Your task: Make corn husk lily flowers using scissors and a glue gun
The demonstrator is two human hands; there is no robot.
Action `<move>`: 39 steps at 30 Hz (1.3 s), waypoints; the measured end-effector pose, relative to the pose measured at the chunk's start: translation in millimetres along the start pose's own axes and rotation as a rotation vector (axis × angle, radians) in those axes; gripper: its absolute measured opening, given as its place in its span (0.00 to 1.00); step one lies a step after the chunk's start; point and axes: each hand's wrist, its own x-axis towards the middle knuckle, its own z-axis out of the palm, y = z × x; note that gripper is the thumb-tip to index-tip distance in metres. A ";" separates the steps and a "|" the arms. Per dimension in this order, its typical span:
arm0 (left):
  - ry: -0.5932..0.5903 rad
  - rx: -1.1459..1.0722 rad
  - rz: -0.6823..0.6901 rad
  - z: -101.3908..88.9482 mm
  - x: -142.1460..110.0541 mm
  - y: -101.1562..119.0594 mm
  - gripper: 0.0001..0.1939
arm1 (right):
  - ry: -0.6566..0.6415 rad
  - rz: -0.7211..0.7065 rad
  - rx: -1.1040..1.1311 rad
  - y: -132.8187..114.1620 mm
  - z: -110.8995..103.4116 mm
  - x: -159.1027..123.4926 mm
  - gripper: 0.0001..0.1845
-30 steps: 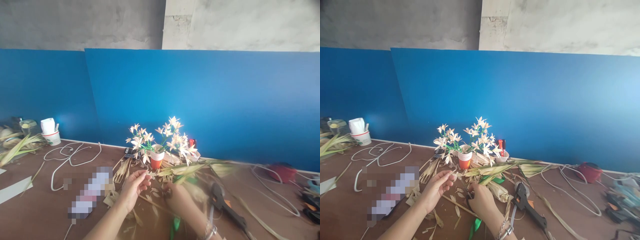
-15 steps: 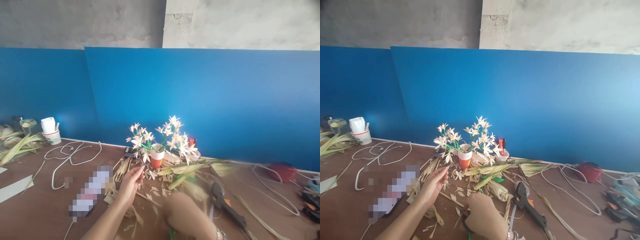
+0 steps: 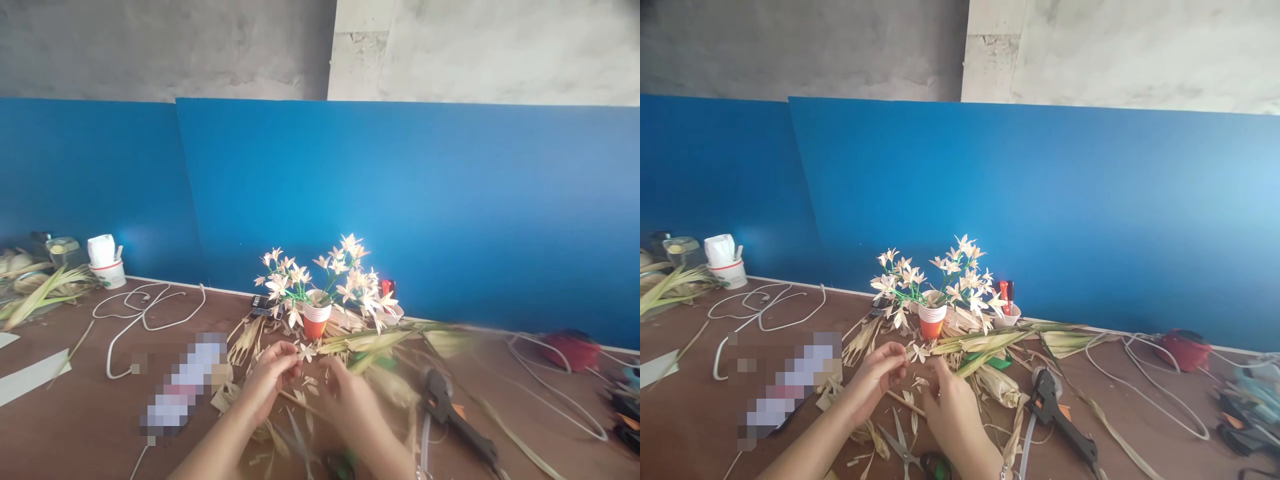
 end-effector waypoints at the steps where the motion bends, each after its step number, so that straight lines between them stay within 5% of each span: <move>1: -0.032 0.030 -0.022 1.5 -1.8 0.2 0.12 | 0.093 -0.069 -0.020 -2.0 -3.1 2.8 0.23; 5: -0.125 0.090 -0.102 6.9 -7.5 -0.7 0.11 | 0.214 -0.345 -0.130 -3.2 -5.0 6.3 0.22; 9: -0.172 0.203 -0.119 9.5 -10.1 -1.1 0.09 | 0.208 -0.382 -0.106 2.4 -2.1 6.5 0.08; 16: -0.160 0.821 0.444 4.7 -11.5 -4.9 0.06 | 0.151 -0.217 -0.060 3.7 -4.5 9.1 0.08; 19: -0.064 0.922 0.543 1.7 -9.5 -5.5 0.06 | 0.107 -0.101 -0.080 5.2 -1.3 6.5 0.06; 24: 0.068 0.835 0.441 -1.0 -3.4 -1.2 0.08 | -0.125 -0.068 -0.305 11.8 16.0 -2.2 0.09; 28: 0.076 0.700 0.409 -4.4 0.0 0.7 0.12 | -0.166 -0.083 -0.308 13.2 19.9 -1.9 0.14; 35: 0.453 0.486 0.464 -11.4 2.2 6.0 0.20 | -0.176 0.106 -0.001 9.2 -23.9 10.2 0.10; 39: 0.467 0.438 0.436 -12.0 3.6 5.0 0.21 | -0.164 0.109 0.123 10.3 -32.8 12.8 0.10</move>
